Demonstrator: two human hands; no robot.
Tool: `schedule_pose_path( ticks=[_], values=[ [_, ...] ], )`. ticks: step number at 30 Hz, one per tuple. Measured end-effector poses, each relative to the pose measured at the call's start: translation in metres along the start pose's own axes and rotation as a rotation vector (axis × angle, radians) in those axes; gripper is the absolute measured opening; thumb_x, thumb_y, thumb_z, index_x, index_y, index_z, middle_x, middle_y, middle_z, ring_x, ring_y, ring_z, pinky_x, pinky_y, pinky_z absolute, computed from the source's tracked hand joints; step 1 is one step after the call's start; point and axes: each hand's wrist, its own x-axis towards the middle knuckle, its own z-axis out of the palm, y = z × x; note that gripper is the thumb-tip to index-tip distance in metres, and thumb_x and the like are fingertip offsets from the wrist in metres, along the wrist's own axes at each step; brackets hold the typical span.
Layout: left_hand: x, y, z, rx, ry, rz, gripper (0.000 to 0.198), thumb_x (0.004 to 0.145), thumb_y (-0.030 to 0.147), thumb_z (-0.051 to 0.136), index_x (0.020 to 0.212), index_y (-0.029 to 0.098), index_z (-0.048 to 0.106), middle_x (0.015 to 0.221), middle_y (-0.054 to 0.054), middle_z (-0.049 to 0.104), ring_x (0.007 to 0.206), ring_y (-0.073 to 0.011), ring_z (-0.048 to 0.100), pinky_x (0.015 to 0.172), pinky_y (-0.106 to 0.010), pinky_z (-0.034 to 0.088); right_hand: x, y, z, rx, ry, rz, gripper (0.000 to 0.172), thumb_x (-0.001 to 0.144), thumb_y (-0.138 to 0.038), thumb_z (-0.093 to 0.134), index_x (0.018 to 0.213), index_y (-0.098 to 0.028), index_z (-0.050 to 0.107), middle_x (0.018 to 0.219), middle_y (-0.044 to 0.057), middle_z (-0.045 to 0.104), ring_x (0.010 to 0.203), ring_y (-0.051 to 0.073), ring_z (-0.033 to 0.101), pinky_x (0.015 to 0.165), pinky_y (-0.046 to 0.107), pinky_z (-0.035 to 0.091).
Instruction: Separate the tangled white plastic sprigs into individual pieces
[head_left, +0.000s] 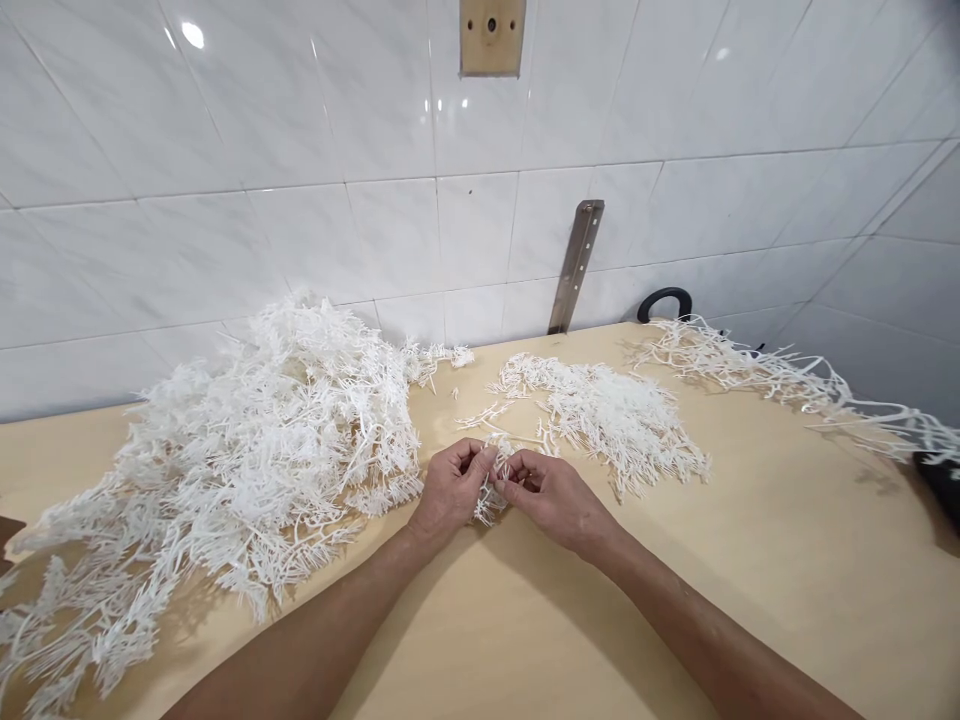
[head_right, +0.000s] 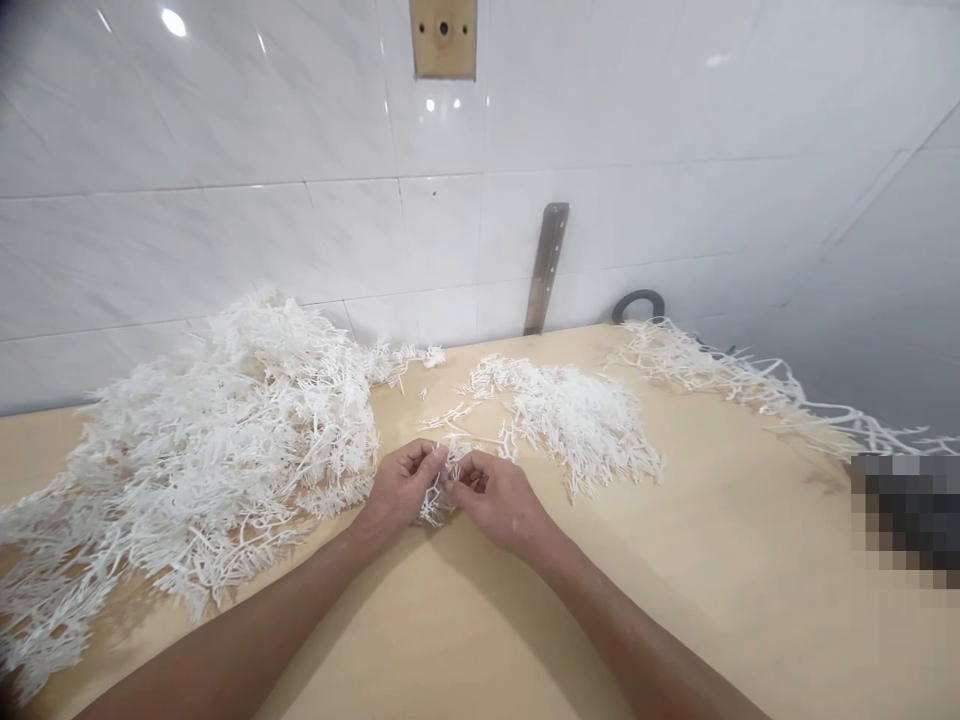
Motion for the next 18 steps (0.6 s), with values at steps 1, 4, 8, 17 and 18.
schedule_pose_path(
  ticks=[1, 4, 8, 17, 18],
  values=[
    [0.000, 0.000, 0.000, 0.004, 0.007, 0.002, 0.038, 0.084, 0.051, 0.061, 0.068, 0.016, 0.059, 0.060, 0.001, 0.057, 0.055, -0.0100, 0.049, 0.054, -0.022, 0.039, 0.000, 0.000, 0.000, 0.005, 0.007, 0.000, 0.018, 0.083, -0.037, 0.060, 0.078, -0.020, 0.063, 0.071, 0.000, 0.064, 0.067, 0.015, 0.057, 0.061, 0.025, 0.043],
    [0.001, -0.001, -0.001, -0.042, 0.010, -0.020, 0.039, 0.083, 0.053, 0.063, 0.073, 0.016, 0.059, 0.060, 0.003, 0.055, 0.054, -0.0094, 0.048, 0.054, -0.022, 0.039, -0.001, -0.002, -0.002, 0.033, 0.009, 0.025, 0.023, 0.083, -0.041, 0.061, 0.074, -0.020, 0.059, 0.066, -0.002, 0.059, 0.058, 0.012, 0.051, 0.052, 0.023, 0.038],
    [0.002, -0.002, -0.001, -0.158, 0.012, -0.065, 0.039, 0.078, 0.054, 0.069, 0.089, 0.017, 0.060, 0.061, 0.004, 0.055, 0.054, -0.0099, 0.050, 0.053, -0.022, 0.040, -0.002, -0.002, -0.009, 0.198, -0.057, 0.126, 0.033, 0.082, -0.050, 0.063, 0.073, -0.019, 0.056, 0.058, -0.005, 0.051, 0.044, 0.008, 0.038, 0.041, 0.021, 0.030],
    [0.002, 0.003, -0.006, -0.258, -0.152, -0.091, 0.042, 0.073, 0.047, 0.076, 0.093, 0.015, 0.058, 0.075, -0.002, 0.063, 0.063, -0.0131, 0.059, 0.056, -0.024, 0.045, 0.000, -0.001, -0.015, 0.475, -0.075, 0.183, 0.043, 0.080, -0.058, 0.067, 0.070, -0.018, 0.057, 0.048, -0.007, 0.039, 0.042, 0.007, 0.032, 0.037, 0.020, 0.026],
    [0.002, 0.005, -0.007, -0.241, -0.163, -0.107, 0.041, 0.072, 0.047, 0.076, 0.092, 0.016, 0.059, 0.072, 0.000, 0.062, 0.058, -0.0113, 0.056, 0.052, -0.022, 0.043, 0.001, -0.001, -0.015, 0.483, -0.069, 0.181, 0.042, 0.080, -0.058, 0.067, 0.070, -0.018, 0.057, 0.048, -0.007, 0.039, 0.042, 0.007, 0.033, 0.037, 0.020, 0.026]
  ],
)
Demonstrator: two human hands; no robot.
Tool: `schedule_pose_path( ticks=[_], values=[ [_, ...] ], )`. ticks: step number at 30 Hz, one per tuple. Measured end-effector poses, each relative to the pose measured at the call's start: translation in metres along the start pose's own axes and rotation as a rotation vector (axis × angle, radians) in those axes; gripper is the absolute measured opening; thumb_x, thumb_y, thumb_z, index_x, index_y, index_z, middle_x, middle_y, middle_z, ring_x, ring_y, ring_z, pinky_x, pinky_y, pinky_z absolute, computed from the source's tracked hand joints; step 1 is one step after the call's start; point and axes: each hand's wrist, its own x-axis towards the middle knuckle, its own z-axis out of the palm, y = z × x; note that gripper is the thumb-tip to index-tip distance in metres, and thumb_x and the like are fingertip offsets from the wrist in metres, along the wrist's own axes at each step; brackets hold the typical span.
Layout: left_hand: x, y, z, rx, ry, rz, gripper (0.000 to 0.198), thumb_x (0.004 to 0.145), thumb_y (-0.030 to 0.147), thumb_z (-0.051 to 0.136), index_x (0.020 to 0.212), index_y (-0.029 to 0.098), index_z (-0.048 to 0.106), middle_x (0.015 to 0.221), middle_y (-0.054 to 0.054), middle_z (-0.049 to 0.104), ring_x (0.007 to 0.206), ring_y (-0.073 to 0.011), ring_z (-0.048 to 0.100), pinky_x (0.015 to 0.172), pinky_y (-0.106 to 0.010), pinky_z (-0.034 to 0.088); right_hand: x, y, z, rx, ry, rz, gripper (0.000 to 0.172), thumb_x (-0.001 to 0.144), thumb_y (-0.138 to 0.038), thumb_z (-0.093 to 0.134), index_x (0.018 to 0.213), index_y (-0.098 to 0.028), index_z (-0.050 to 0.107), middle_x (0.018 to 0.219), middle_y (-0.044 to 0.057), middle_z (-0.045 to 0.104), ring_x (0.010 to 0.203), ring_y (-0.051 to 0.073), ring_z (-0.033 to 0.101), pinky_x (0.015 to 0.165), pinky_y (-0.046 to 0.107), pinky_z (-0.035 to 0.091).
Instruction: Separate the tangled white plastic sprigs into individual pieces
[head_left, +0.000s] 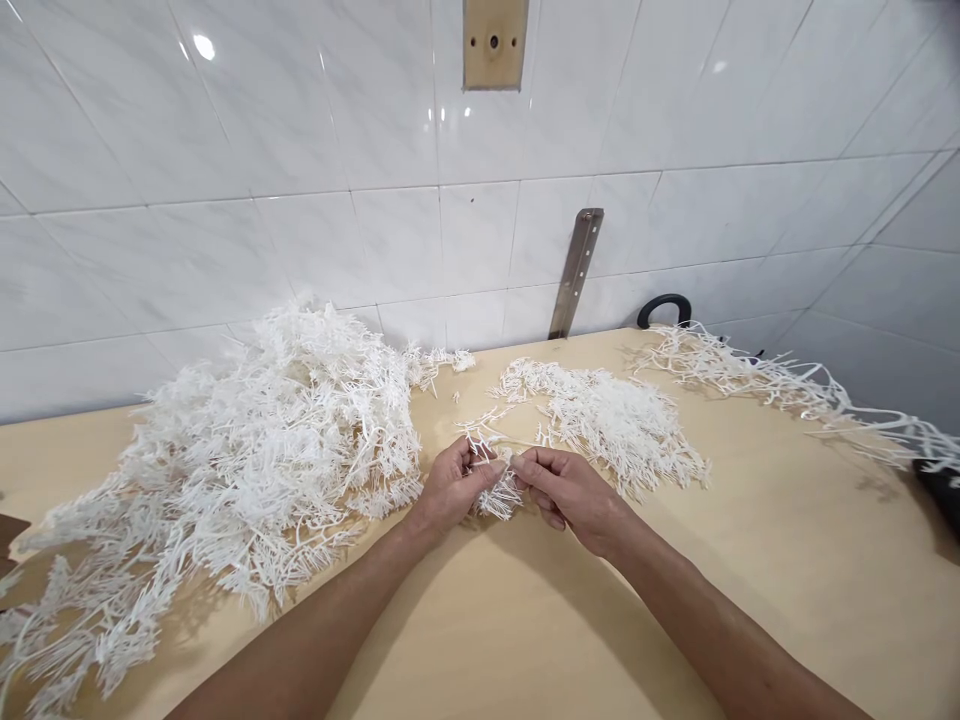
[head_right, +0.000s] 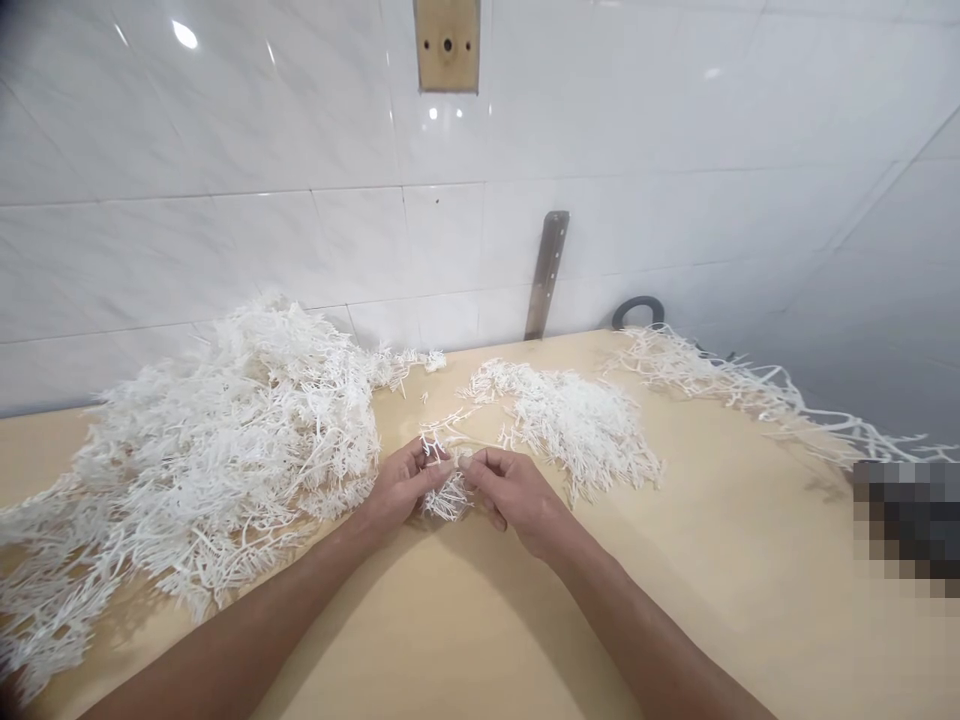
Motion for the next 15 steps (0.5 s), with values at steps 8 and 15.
schedule_pose_path(
  ticks=[8, 15],
  values=[
    [-0.005, 0.013, 0.001, 0.138, -0.069, -0.132, 0.041, 0.065, 0.051, 0.079, 0.070, 0.016, 0.059, 0.048, 0.005, 0.049, 0.038, -0.0064, 0.040, 0.039, -0.020, 0.029, 0.004, 0.003, -0.002, 0.037, 0.062, 0.016, 0.047, 0.077, -0.060, 0.069, 0.064, -0.019, 0.050, 0.046, -0.008, 0.035, 0.040, 0.006, 0.031, 0.035, 0.020, 0.024],
    [-0.002, 0.009, -0.002, 0.129, -0.056, -0.119, 0.041, 0.067, 0.052, 0.077, 0.074, 0.015, 0.061, 0.051, 0.004, 0.051, 0.042, -0.0076, 0.044, 0.042, -0.020, 0.034, 0.002, 0.003, 0.001, 0.041, 0.083, 0.062, 0.048, 0.078, -0.059, 0.068, 0.061, -0.020, 0.046, 0.044, -0.008, 0.037, 0.039, 0.006, 0.029, 0.033, 0.019, 0.022]
  ],
)
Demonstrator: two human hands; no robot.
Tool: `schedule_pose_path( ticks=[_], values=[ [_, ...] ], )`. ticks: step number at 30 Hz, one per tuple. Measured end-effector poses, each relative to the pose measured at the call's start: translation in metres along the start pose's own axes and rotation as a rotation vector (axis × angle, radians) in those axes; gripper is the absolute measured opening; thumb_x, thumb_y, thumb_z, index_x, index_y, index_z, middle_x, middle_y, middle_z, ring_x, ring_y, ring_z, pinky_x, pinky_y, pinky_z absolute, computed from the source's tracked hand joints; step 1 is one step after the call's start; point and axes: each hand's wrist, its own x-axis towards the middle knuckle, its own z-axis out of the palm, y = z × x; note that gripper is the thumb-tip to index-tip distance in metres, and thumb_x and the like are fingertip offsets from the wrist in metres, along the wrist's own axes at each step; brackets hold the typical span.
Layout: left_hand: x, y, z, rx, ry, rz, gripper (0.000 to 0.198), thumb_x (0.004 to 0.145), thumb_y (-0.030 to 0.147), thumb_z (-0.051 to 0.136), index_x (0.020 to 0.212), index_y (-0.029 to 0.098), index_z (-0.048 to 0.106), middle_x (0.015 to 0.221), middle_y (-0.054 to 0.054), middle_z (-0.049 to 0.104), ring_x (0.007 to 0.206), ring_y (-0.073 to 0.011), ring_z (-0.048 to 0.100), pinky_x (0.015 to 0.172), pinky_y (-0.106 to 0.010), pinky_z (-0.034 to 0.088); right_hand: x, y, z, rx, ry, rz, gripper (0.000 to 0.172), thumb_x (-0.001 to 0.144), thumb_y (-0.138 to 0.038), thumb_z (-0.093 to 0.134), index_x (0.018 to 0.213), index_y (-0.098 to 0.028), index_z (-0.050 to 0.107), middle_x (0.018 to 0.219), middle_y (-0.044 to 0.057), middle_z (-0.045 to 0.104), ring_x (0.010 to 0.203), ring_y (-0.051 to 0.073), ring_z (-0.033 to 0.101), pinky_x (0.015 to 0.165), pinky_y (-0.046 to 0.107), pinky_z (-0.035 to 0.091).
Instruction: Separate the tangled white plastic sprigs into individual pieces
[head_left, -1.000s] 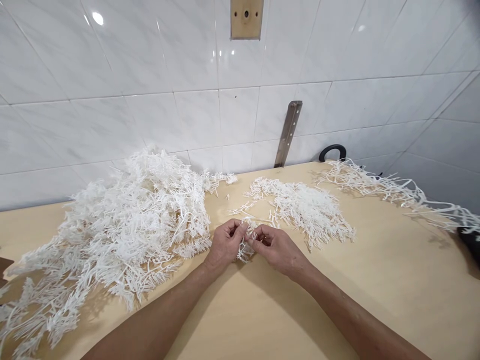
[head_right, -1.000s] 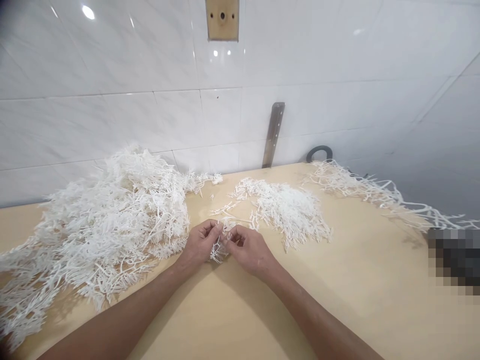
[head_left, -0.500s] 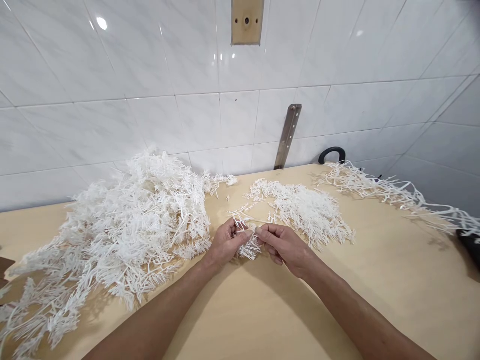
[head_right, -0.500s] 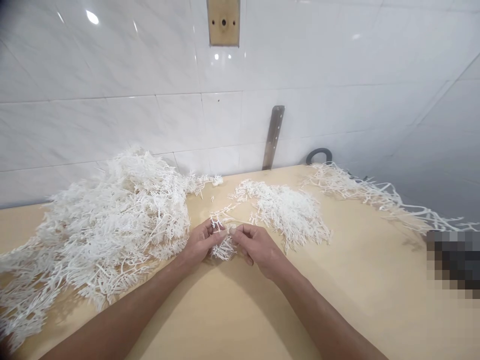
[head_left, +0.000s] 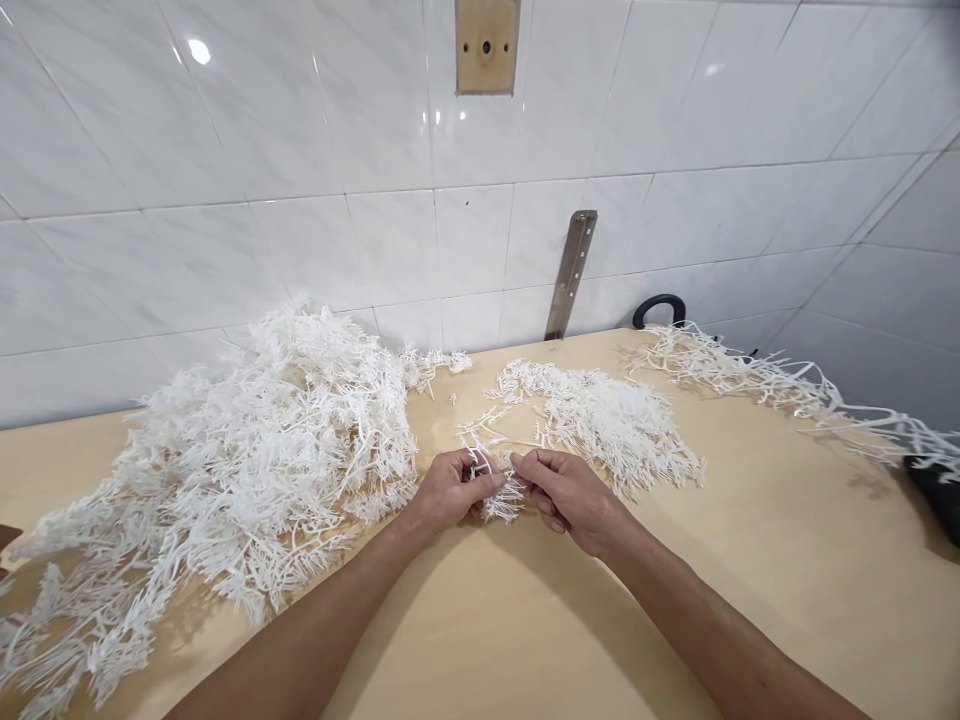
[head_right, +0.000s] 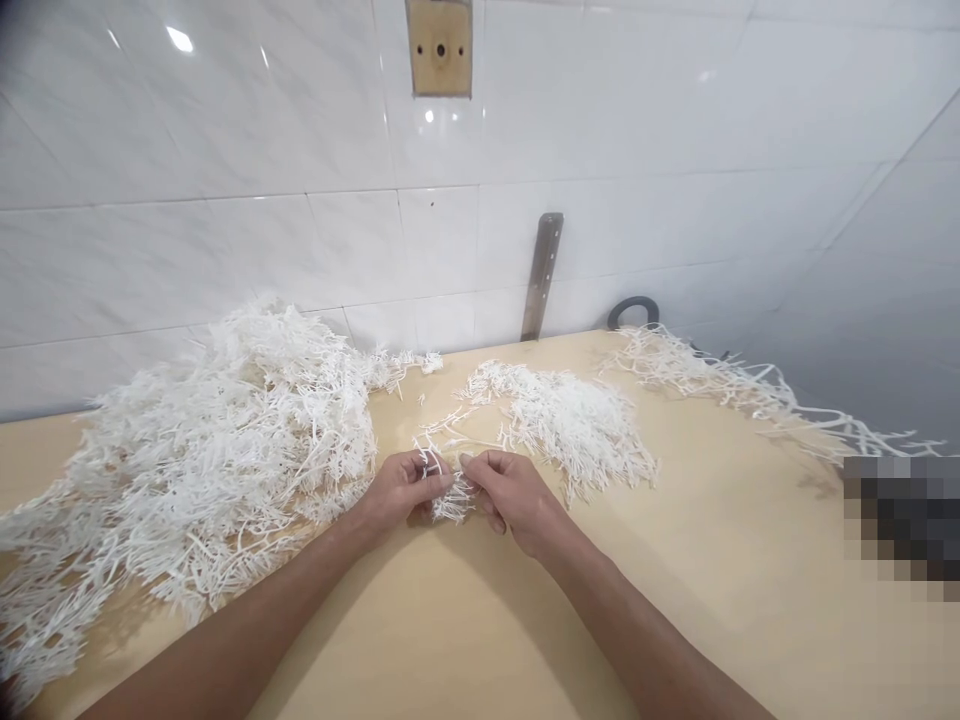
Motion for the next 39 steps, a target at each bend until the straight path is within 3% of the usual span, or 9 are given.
schedule_pose_path(
  ticks=[6, 12, 26, 30, 32, 35, 39],
  values=[
    [-0.001, 0.002, -0.002, 0.114, -0.056, -0.003, 0.047, 0.073, 0.058, 0.069, 0.059, 0.016, 0.056, 0.043, 0.003, 0.048, 0.036, -0.0066, 0.039, 0.037, -0.020, 0.026, 0.000, 0.000, -0.001, -0.005, 0.019, -0.005, 0.047, 0.078, -0.059, 0.068, 0.062, -0.020, 0.046, 0.045, -0.007, 0.038, 0.039, 0.006, 0.030, 0.032, 0.020, 0.023],
    [0.001, -0.002, -0.005, 0.036, -0.056, -0.059, 0.048, 0.073, 0.060, 0.069, 0.060, 0.015, 0.059, 0.047, 0.000, 0.053, 0.042, -0.0094, 0.047, 0.041, -0.021, 0.032, 0.001, 0.001, -0.002, 0.006, 0.025, -0.009, 0.047, 0.077, -0.059, 0.069, 0.062, -0.020, 0.046, 0.046, -0.007, 0.040, 0.039, 0.006, 0.032, 0.033, 0.020, 0.023],
    [-0.004, 0.006, 0.005, 0.197, -0.054, 0.007, 0.040, 0.078, 0.053, 0.065, 0.066, 0.016, 0.057, 0.051, 0.002, 0.052, 0.044, -0.0099, 0.048, 0.044, -0.021, 0.039, 0.003, 0.006, 0.001, -0.053, 0.052, -0.005, 0.043, 0.081, -0.052, 0.065, 0.060, -0.021, 0.044, 0.041, -0.008, 0.039, 0.035, 0.007, 0.032, 0.032, 0.020, 0.025],
    [-0.002, 0.004, 0.005, 0.213, -0.075, 0.047, 0.045, 0.082, 0.057, 0.059, 0.065, 0.016, 0.054, 0.050, 0.001, 0.050, 0.045, -0.0094, 0.045, 0.045, -0.021, 0.036, 0.005, 0.008, -0.004, -0.300, 0.123, -0.142, 0.036, 0.084, -0.051, 0.060, 0.067, -0.020, 0.055, 0.050, -0.004, 0.052, 0.039, 0.010, 0.045, 0.035, 0.022, 0.035],
    [-0.001, 0.002, 0.004, 0.212, -0.098, 0.077, 0.045, 0.084, 0.057, 0.057, 0.066, 0.015, 0.053, 0.053, 0.002, 0.048, 0.047, -0.0088, 0.043, 0.047, -0.021, 0.034, 0.003, 0.004, -0.007, -0.444, 0.207, -0.287, 0.028, 0.085, -0.047, 0.060, 0.082, -0.019, 0.064, 0.069, 0.002, 0.064, 0.051, 0.013, 0.055, 0.042, 0.024, 0.044],
    [0.000, 0.002, 0.002, 0.188, -0.125, 0.117, 0.042, 0.086, 0.053, 0.057, 0.067, 0.016, 0.051, 0.059, 0.003, 0.044, 0.053, -0.0083, 0.039, 0.050, -0.021, 0.031, -0.002, -0.005, -0.009, -0.602, 0.319, -0.558, 0.021, 0.087, -0.038, 0.061, 0.098, -0.020, 0.067, 0.093, 0.007, 0.069, 0.068, 0.015, 0.061, 0.054, 0.026, 0.051],
    [-0.001, 0.002, 0.001, 0.166, -0.108, 0.125, 0.039, 0.086, 0.048, 0.059, 0.066, 0.016, 0.050, 0.061, 0.004, 0.039, 0.058, -0.0083, 0.036, 0.055, -0.022, 0.030, -0.005, -0.012, -0.010, -0.671, 0.190, -0.770, 0.012, 0.090, -0.027, 0.059, 0.095, -0.022, 0.070, 0.101, 0.006, 0.068, 0.074, 0.015, 0.063, 0.054, 0.024, 0.051]
  ],
)
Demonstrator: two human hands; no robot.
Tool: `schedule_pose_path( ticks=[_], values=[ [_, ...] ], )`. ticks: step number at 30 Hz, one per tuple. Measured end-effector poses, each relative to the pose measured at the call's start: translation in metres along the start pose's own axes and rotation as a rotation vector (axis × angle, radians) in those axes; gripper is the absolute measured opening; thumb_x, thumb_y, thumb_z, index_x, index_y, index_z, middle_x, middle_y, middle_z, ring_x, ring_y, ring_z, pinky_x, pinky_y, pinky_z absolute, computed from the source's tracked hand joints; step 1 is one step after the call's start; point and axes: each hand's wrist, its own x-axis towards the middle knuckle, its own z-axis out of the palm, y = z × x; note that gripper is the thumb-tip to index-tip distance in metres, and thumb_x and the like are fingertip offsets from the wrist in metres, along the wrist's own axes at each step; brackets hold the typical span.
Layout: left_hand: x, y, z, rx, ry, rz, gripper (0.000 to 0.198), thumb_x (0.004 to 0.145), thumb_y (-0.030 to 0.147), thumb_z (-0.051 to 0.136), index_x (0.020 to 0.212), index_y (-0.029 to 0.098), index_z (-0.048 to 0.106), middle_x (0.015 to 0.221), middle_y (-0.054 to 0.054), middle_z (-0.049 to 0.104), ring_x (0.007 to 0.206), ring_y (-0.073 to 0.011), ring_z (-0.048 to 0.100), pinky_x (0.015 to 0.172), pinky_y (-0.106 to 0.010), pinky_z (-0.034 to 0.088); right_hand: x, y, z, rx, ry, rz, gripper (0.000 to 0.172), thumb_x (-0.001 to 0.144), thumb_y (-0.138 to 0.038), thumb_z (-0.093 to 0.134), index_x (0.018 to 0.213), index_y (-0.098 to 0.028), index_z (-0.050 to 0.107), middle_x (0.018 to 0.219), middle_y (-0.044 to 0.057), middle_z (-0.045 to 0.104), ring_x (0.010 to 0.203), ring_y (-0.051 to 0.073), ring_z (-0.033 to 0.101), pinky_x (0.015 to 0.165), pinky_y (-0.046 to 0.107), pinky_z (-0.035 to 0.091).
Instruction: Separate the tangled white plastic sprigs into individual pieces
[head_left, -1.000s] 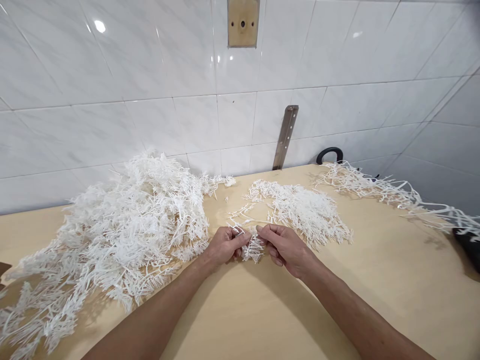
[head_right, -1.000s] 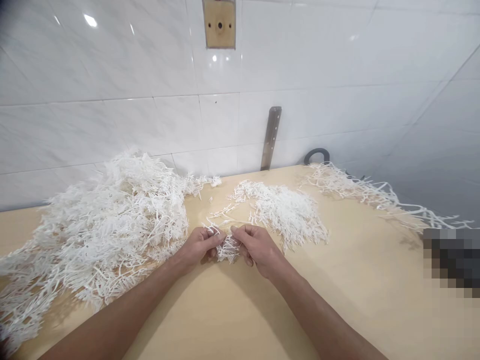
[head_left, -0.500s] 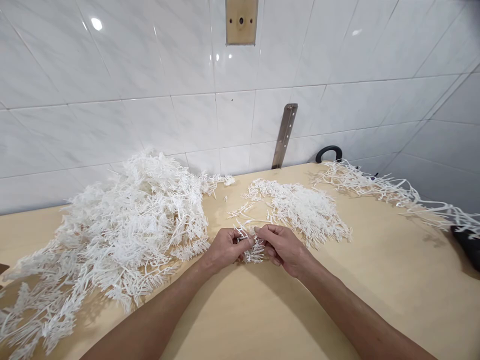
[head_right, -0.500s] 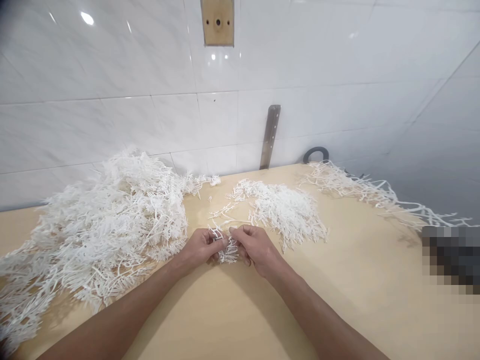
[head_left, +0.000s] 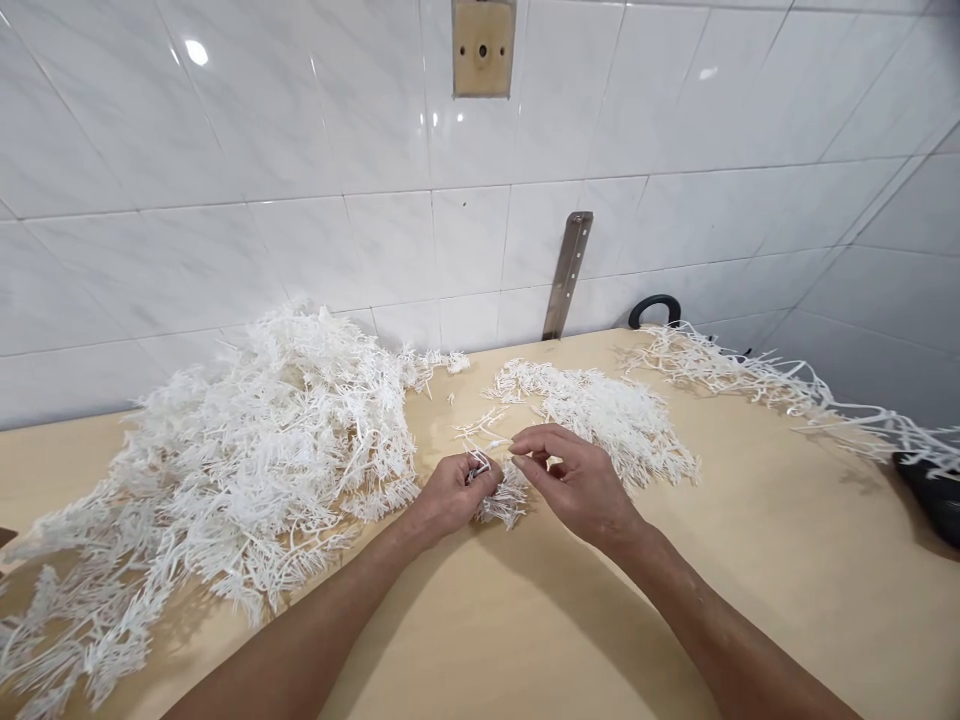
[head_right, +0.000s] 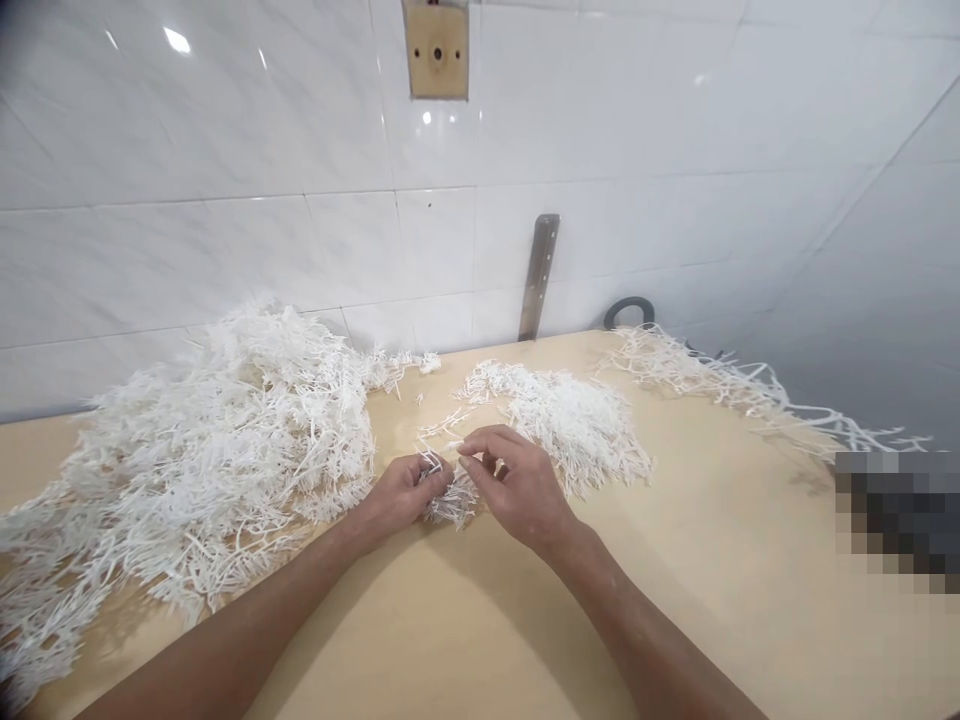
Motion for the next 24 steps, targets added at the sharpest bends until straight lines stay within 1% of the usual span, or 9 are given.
schedule_pose_path(
  ticks=[2, 4, 8, 12, 14, 19, 21, 24],
  values=[
    [-0.0007, -0.0001, 0.0006, -0.038, 0.036, -0.020, 0.038, 0.085, 0.049, 0.062, 0.071, 0.014, 0.054, 0.064, 0.003, 0.044, 0.061, -0.0091, 0.039, 0.058, -0.022, 0.033, -0.0002, 0.0004, 0.0006, -0.005, -0.040, -0.068, 0.012, 0.089, -0.023, 0.060, 0.094, -0.022, 0.071, 0.103, 0.006, 0.069, 0.073, 0.014, 0.063, 0.053, 0.023, 0.051],
    [-0.0013, 0.0003, 0.0017, -0.098, 0.060, -0.055, 0.039, 0.082, 0.052, 0.064, 0.076, 0.014, 0.058, 0.066, 0.001, 0.049, 0.062, -0.0100, 0.044, 0.059, -0.023, 0.036, -0.0007, 0.0018, 0.0020, -0.013, -0.059, -0.102, 0.012, 0.089, -0.022, 0.060, 0.092, -0.022, 0.072, 0.102, 0.006, 0.069, 0.069, 0.012, 0.063, 0.054, 0.024, 0.052],
    [-0.0019, 0.0032, 0.0033, -0.222, 0.084, -0.147, 0.046, 0.074, 0.058, 0.071, 0.077, 0.014, 0.059, 0.064, 0.000, 0.054, 0.057, -0.0106, 0.048, 0.055, -0.023, 0.039, -0.0018, 0.0042, 0.0038, -0.022, -0.080, -0.108, 0.013, 0.089, -0.021, 0.060, 0.092, -0.022, 0.072, 0.102, 0.006, 0.069, 0.067, 0.011, 0.063, 0.054, 0.023, 0.052],
    [-0.0014, 0.0055, 0.0025, -0.298, 0.087, -0.167, 0.045, 0.069, 0.056, 0.077, 0.076, 0.013, 0.061, 0.065, -0.001, 0.058, 0.059, -0.0108, 0.052, 0.057, -0.023, 0.041, -0.0023, 0.0056, 0.0039, -0.035, -0.092, -0.117, 0.014, 0.090, -0.021, 0.059, 0.095, -0.022, 0.072, 0.102, 0.006, 0.070, 0.068, 0.011, 0.063, 0.056, 0.023, 0.052],
    [-0.0009, 0.0048, 0.0017, -0.310, 0.077, -0.158, 0.045, 0.068, 0.054, 0.078, 0.076, 0.013, 0.063, 0.066, -0.001, 0.060, 0.060, -0.0112, 0.054, 0.060, -0.023, 0.043, -0.0022, 0.0060, 0.0036, -0.032, -0.108, -0.112, 0.015, 0.091, -0.022, 0.058, 0.095, -0.022, 0.072, 0.099, 0.006, 0.071, 0.070, 0.012, 0.064, 0.057, 0.023, 0.052],
    [-0.0001, 0.0007, 0.0005, -0.312, 0.093, -0.169, 0.044, 0.067, 0.053, 0.079, 0.079, 0.013, 0.064, 0.069, -0.002, 0.062, 0.062, -0.0121, 0.057, 0.061, -0.024, 0.044, -0.0023, 0.0052, 0.0029, -0.062, -0.146, -0.048, 0.013, 0.090, -0.021, 0.058, 0.092, -0.022, 0.071, 0.081, 0.001, 0.071, 0.068, 0.013, 0.063, 0.062, 0.024, 0.051],
    [0.0002, -0.0014, 0.0000, -0.330, 0.095, -0.184, 0.045, 0.067, 0.053, 0.079, 0.082, 0.013, 0.065, 0.071, -0.002, 0.063, 0.063, -0.0126, 0.058, 0.061, -0.024, 0.045, -0.0026, 0.0044, 0.0029, -0.066, -0.151, -0.021, 0.013, 0.090, -0.021, 0.057, 0.093, -0.022, 0.070, 0.082, 0.001, 0.071, 0.066, 0.012, 0.062, 0.062, 0.024, 0.051],
    [0.0013, -0.0044, -0.0010, -0.351, 0.081, -0.190, 0.046, 0.067, 0.054, 0.079, 0.084, 0.014, 0.064, 0.072, -0.002, 0.063, 0.062, -0.0126, 0.058, 0.059, -0.024, 0.044, -0.0029, 0.0024, 0.0025, -0.048, -0.118, 0.001, 0.014, 0.091, -0.022, 0.055, 0.099, -0.021, 0.067, 0.091, 0.003, 0.071, 0.067, 0.013, 0.062, 0.059, 0.024, 0.051]
  ],
)
